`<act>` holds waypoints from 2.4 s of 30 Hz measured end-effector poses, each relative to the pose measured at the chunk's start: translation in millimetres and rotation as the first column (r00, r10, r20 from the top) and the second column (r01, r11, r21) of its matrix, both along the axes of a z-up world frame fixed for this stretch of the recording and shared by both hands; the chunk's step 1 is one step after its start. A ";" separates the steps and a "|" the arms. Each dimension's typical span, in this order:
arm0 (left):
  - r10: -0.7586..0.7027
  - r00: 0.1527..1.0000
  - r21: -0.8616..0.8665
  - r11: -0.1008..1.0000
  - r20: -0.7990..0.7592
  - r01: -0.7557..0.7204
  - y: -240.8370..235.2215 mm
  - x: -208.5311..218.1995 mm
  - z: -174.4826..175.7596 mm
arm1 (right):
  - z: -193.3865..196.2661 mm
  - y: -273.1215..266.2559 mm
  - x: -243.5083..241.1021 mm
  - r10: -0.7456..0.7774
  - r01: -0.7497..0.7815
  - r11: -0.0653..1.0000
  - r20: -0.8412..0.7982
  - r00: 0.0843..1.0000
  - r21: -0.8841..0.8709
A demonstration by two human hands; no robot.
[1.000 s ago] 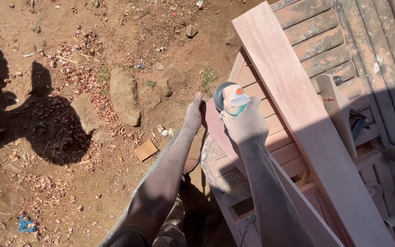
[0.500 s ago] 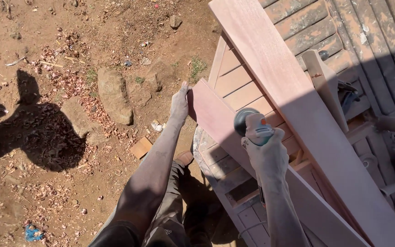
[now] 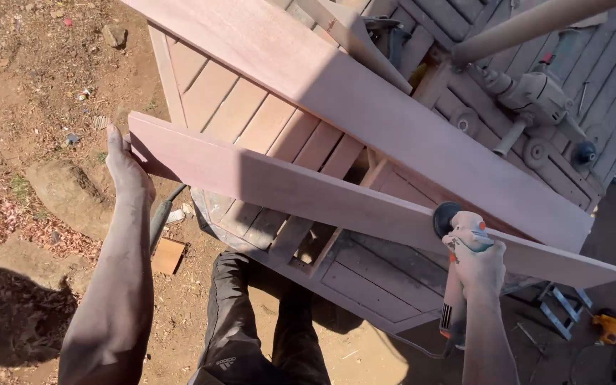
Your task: Sanding the surfaces and edges of long wooden planks using a power orbital sander in an outdoor workshop.
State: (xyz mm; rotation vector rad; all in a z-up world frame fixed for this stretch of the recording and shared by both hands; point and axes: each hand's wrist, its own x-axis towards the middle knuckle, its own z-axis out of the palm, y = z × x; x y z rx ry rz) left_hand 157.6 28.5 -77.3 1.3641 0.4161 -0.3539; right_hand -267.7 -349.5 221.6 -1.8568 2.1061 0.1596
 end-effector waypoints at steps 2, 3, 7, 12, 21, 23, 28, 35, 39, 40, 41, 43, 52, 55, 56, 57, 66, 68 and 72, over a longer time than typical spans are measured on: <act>-0.017 1.000 0.006 1.000 0.011 0.016 -7.6 -4.8 30.5 | 5.3 -21.9 -36.6 -0.066 0.066 0.997 -0.031 0.997 -0.030; 0.012 1.000 0.016 1.000 -0.019 -0.012 -14.6 -10.7 55.7 | 17.0 -27.0 -44.1 -0.195 0.195 0.981 -0.013 0.981 -0.011; -0.118 0.993 0.151 0.981 -0.020 0.119 -18.4 -12.0 83.6 | 50.3 -25.9 -77.0 -0.373 0.373 0.927 0.010 0.928 -0.024; -0.281 0.945 0.510 0.796 -0.166 0.327 -47.4 -8.8 103.5 | 61.7 13.2 -116.1 -0.404 0.407 0.913 0.117 0.907 -0.004; -0.982 -0.131 0.943 -0.169 -0.136 0.288 -226.6 -112.4 128.4 | 67.6 87.0 -98.6 -0.543 0.508 0.839 0.275 0.793 0.192; -0.881 -0.384 0.888 -0.388 -0.278 0.248 -267.5 -136.9 110.3 | 71.8 91.3 -81.3 -0.562 0.522 0.827 0.280 0.779 0.207; -0.845 -0.373 0.831 -0.491 -0.383 0.260 -274.3 -153.5 97.8 | 62.3 94.5 -65.2 -0.548 0.492 0.830 0.220 0.807 0.265; -0.938 -0.334 0.995 -0.099 -0.089 0.014 -221.5 -187.8 39.7 | -11.3 81.9 -60.9 -0.124 0.090 0.989 0.321 0.939 0.119; -0.945 -0.324 0.998 -0.055 -0.052 0.001 -235.4 -173.8 68.2 | -40.0 50.2 -27.2 0.058 -0.096 0.988 0.290 0.955 0.117; -0.946 -0.318 0.997 -0.071 -0.062 0.015 -223.7 -173.6 81.6 | -49.8 51.6 -24.3 0.127 -0.156 0.979 0.201 0.971 0.135; -0.948 -0.310 0.996 -0.086 -0.078 0.011 -221.8 -162.9 77.2 | -41.6 51.0 -16.2 0.132 -0.164 0.975 0.208 0.969 0.149; -0.909 -0.190 0.890 -0.407 -0.372 0.205 -223.1 -139.4 67.0 | -27.4 44.4 0.7 0.184 -0.225 0.970 0.320 0.929 0.095; -0.924 -0.175 0.907 -0.371 -0.340 0.197 -205.7 -139.3 90.9 | -47.9 59.6 49.2 0.410 -0.444 0.895 0.328 0.851 0.034; -0.915 -0.178 0.894 -0.394 -0.362 0.212 -203.2 -139.3 119.1 | -55.7 61.7 54.1 0.529 -0.566 0.823 0.304 0.793 0.045; -0.910 -0.200 0.891 -0.403 -0.364 0.211 -200.8 -139.1 115.0 | -55.3 59.4 51.3 0.510 -0.548 0.835 0.299 0.807 0.053; -0.918 -0.178 0.899 -0.388 -0.355 0.206 -198.5 -138.3 111.1 | -54.8 57.2 48.9 0.506 -0.536 0.843 0.285 0.814 0.034; -0.909 -0.129 0.909 -0.408 -0.396 0.087 -182.7 -127.5 88.2 | -45.2 -64.5 -93.6 0.268 -0.270 0.963 0.124 0.955 0.001; -0.906 -0.113 0.907 -0.416 -0.408 0.061 -176.5 -121.0 79.4 | -46.6 -105.8 -144.1 0.186 -0.186 0.982 0.080 0.979 0.003; -0.906 -0.106 0.908 -0.417 -0.410 0.051 -177.0 -120.0 83.3 | -34.0 -195.6 -238.8 -0.121 0.116 0.991 0.057 0.991 0.071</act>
